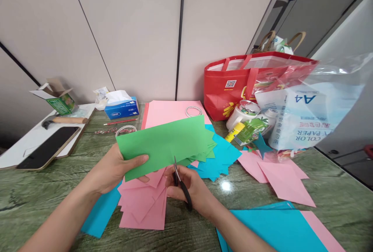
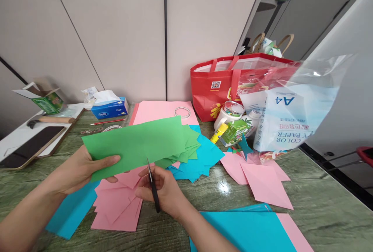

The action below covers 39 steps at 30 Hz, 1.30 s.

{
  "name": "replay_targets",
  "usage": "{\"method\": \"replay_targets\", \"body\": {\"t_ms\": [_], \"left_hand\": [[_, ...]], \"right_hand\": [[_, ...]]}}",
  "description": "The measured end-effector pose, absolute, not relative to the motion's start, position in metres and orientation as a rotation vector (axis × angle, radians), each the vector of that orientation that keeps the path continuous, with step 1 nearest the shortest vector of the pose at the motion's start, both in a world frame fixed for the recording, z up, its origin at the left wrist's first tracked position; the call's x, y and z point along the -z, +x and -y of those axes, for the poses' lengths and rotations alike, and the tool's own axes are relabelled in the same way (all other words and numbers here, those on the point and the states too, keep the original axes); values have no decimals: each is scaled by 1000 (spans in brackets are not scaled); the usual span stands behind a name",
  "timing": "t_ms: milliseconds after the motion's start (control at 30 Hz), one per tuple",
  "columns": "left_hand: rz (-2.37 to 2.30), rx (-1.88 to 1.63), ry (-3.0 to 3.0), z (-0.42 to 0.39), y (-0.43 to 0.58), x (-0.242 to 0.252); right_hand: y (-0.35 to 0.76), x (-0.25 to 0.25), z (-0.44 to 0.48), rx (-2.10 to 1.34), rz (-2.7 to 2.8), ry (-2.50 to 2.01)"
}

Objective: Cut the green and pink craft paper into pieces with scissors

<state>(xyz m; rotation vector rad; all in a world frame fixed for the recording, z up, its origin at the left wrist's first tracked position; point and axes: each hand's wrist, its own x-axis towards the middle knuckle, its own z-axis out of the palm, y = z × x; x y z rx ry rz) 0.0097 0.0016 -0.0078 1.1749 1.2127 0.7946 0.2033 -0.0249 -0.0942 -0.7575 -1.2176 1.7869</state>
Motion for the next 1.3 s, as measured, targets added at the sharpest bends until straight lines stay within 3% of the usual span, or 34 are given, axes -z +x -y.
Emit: {"method": "replay_targets", "body": {"t_ms": [1300], "left_hand": [[-1223, -792, 1168, 0, 10, 7]], "right_hand": [[202, 97, 26, -1776, 1225, -826]]}}
